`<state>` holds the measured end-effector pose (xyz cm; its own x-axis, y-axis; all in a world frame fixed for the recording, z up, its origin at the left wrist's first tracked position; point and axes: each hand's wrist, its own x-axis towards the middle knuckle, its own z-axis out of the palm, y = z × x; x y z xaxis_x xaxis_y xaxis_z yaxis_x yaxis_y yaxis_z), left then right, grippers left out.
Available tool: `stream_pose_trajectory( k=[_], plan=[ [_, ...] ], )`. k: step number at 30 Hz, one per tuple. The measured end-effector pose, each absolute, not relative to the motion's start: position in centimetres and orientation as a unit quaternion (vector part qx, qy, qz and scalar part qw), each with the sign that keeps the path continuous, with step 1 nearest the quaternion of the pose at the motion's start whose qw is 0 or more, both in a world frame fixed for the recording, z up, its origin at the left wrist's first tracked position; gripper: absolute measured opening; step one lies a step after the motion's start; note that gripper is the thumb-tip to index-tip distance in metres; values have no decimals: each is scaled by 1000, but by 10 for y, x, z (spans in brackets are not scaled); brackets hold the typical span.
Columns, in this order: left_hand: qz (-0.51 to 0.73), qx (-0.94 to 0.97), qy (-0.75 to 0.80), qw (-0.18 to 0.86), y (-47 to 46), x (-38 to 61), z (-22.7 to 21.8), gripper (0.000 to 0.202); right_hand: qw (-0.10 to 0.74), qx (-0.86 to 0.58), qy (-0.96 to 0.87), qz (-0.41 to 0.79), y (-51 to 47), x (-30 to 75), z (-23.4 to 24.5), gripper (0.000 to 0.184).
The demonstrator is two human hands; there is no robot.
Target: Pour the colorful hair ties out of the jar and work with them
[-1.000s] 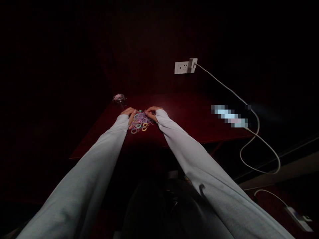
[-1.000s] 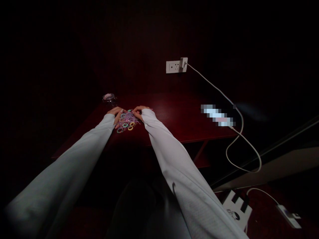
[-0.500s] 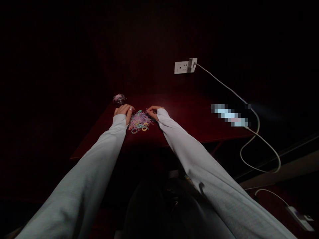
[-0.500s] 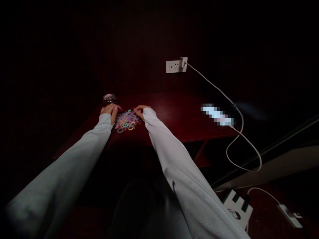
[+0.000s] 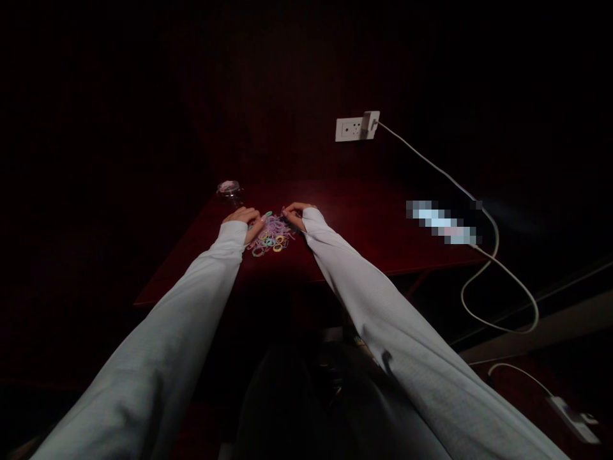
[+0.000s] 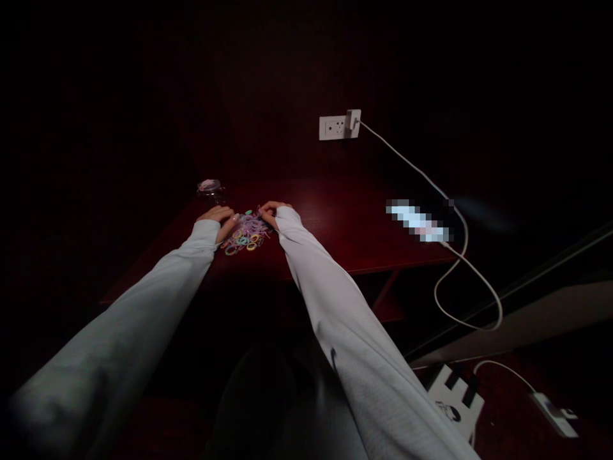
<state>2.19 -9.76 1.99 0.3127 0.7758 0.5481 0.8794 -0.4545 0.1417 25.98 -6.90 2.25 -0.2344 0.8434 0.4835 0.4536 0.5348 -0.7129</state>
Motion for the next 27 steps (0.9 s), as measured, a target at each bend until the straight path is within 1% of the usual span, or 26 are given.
stream_pose_trajectory(
  k=[3,9,12,14,16,19,27],
  plan=[
    [-310,-781,-532,105,-93,25,13,43,453,-430,-748,223,-66,260,20,21],
    [-301,-786,-529,105,-96,26,15,39,455,-445,-734,237,-64,260,20,21],
    [-304,-790,-523,99,-100,26,20,34,445,-512,-700,223,-65,270,27,22],
    [-303,-798,-513,94,-104,27,23,33,448,-600,-637,185,-65,281,34,25],
    [-298,-803,-509,87,-107,27,25,33,438,-676,-574,145,-66,294,39,24],
    [-295,-802,-514,79,-110,29,27,32,417,-719,-542,125,-67,307,42,27],
    [-283,-800,-524,73,-113,31,31,31,333,-701,-625,87,-74,303,39,33]
  ],
)
